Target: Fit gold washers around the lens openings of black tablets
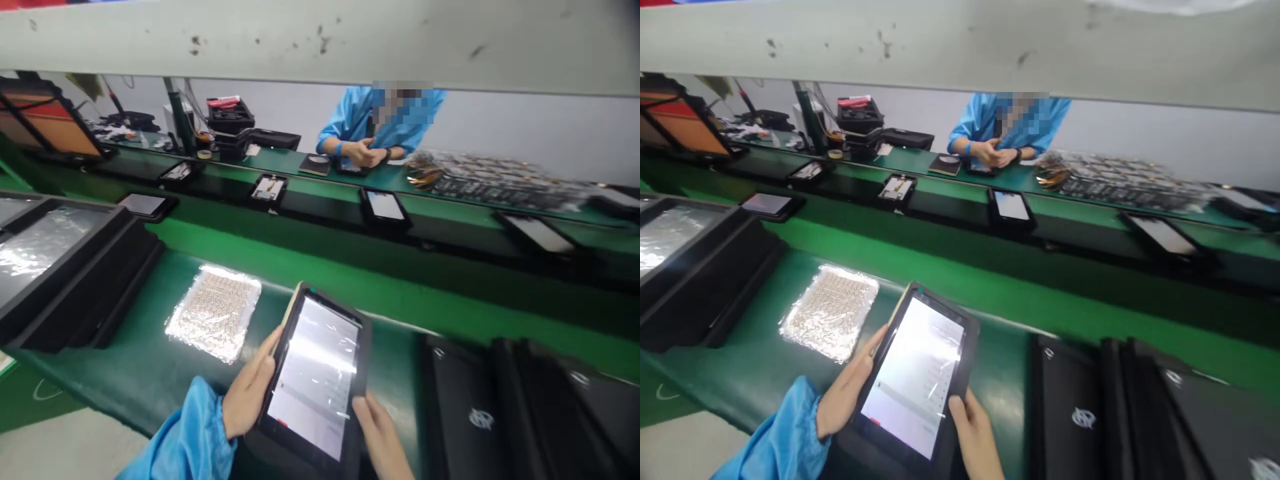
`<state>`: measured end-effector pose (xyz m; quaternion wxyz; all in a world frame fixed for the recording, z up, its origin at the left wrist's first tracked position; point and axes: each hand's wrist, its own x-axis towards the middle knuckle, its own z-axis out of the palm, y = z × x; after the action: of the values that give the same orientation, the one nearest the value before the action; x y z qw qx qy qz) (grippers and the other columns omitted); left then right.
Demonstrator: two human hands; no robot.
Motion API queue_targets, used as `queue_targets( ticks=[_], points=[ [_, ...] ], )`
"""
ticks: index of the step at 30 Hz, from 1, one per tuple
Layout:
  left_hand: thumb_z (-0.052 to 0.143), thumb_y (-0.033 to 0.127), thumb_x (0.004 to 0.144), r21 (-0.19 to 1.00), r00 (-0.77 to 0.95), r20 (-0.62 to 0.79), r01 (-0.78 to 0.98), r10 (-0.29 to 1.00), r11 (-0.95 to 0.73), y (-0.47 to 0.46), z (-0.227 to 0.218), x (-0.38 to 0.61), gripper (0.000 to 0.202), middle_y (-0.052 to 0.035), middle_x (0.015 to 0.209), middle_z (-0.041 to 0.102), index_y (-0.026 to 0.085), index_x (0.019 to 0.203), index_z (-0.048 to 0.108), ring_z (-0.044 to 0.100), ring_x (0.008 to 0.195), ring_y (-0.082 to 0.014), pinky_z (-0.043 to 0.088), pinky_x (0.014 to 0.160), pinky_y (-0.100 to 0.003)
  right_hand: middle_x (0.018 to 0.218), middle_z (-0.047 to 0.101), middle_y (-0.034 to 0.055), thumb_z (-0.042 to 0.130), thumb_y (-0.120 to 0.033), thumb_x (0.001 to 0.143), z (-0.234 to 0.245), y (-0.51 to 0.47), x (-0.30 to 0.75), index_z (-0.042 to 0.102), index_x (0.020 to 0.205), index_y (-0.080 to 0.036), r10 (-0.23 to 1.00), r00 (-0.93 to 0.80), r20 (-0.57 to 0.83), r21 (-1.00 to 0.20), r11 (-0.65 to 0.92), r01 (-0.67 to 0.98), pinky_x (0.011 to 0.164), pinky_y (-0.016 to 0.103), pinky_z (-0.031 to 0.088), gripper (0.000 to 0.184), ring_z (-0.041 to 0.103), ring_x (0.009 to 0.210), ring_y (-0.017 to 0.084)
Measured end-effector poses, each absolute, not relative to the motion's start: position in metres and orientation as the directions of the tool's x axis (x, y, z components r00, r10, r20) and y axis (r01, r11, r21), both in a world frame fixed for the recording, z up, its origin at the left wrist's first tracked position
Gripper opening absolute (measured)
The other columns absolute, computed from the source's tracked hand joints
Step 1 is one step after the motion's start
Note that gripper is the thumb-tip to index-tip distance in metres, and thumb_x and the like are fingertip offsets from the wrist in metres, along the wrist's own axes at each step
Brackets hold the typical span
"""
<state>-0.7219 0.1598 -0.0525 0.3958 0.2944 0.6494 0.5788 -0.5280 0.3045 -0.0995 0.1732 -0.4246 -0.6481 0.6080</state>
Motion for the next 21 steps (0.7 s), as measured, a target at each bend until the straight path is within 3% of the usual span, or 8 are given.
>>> queue_targets(
  ticks=[2,4,8,12,17,19,21],
  points=[
    [0.04,0.055,0.094,0.977,-0.557,-0.199,-0.046,0.807,0.209,0.162,-0.056,-0.717,0.062,-0.0018,0.155,0.03,0.023,0.146,0.037,0.021,0.146,-0.0237,0.014,0.122,-0.039,0.11,0.07,0.0146,0.054,-0.079,0.074,-0.087,0.306,-0.534,0.072,0.103,-0.018,0.726,-0.63,-0.276,-0.951,-0.113,0.287,0.093,0.049,0.052,0.069,0.065,0.103,0.037],
    [0.048,0.057,0.089,0.971,-0.558,-0.231,-0.087,0.797,0.221,0.163,-0.055,-0.716,0.069,-0.0036,0.155,0.031,0.023,0.148,0.034,0.028,0.143,-0.0265,0.024,0.12,-0.04,0.111,0.07,0.0156,0.055,-0.078,0.075,-0.079,0.308,-0.535,0.071,0.105,-0.017,0.696,-0.672,-0.252,-0.964,-0.12,0.237,0.092,0.05,0.052,0.07,0.066,0.099,0.035],
    [0.069,0.055,0.075,0.945,-0.445,-0.323,-0.191,0.835,0.264,0.165,-0.047,-0.725,0.086,-0.0092,0.146,0.047,0.022,0.147,0.033,0.047,0.131,-0.0308,0.044,0.108,-0.04,0.109,0.07,0.0158,0.058,-0.077,0.074,-0.074,0.305,-0.537,0.068,0.11,-0.015,0.694,-0.689,-0.208,-0.978,-0.134,0.161,0.09,0.05,0.053,0.072,0.066,0.099,0.034],
    [0.073,0.057,0.069,0.924,-0.466,-0.381,-0.152,0.799,0.351,0.164,-0.043,-0.734,0.084,-0.0083,0.141,0.053,0.022,0.139,0.044,0.049,0.129,-0.0316,0.043,0.109,-0.04,0.099,0.072,0.0133,0.06,-0.077,0.071,-0.076,0.305,-0.537,0.07,0.105,-0.017,0.701,-0.687,-0.191,-0.982,-0.142,0.127,0.084,0.049,0.056,0.07,0.069,0.091,0.033],
    [0.066,0.06,0.076,0.942,-0.545,-0.319,-0.09,0.776,0.324,0.16,-0.053,-0.748,0.082,-0.0075,0.151,0.039,0.024,0.144,0.038,0.035,0.14,-0.0302,0.028,0.118,-0.042,0.089,0.073,0.0097,0.061,-0.07,0.077,-0.051,0.317,-0.515,0.073,0.099,-0.016,0.703,-0.689,-0.174,-0.984,-0.108,0.138,0.078,0.047,0.057,0.06,0.069,0.085,0.031],
    [0.063,0.06,0.078,0.943,-0.535,-0.306,-0.058,0.788,0.327,0.16,-0.064,-0.751,0.08,-0.0076,0.154,0.034,0.024,0.145,0.036,0.03,0.143,-0.0283,0.022,0.12,-0.042,0.085,0.073,0.0084,0.058,-0.061,0.085,-0.029,0.323,-0.503,0.073,0.1,-0.017,0.752,-0.651,-0.108,-0.976,0.045,0.214,0.074,0.042,0.057,0.049,0.069,0.083,0.03],
    [0.063,0.061,0.077,0.941,-0.493,-0.307,-0.033,0.814,0.336,0.165,-0.079,-0.749,0.079,-0.0096,0.151,0.04,0.022,0.142,0.042,0.032,0.142,-0.0288,0.023,0.119,-0.043,0.081,0.072,0.0073,0.056,-0.046,0.092,-0.009,0.33,-0.496,0.072,0.107,-0.017,0.766,-0.629,0.134,-0.847,0.418,0.328,0.068,0.035,0.055,0.036,0.067,0.075,0.025]
  ],
)
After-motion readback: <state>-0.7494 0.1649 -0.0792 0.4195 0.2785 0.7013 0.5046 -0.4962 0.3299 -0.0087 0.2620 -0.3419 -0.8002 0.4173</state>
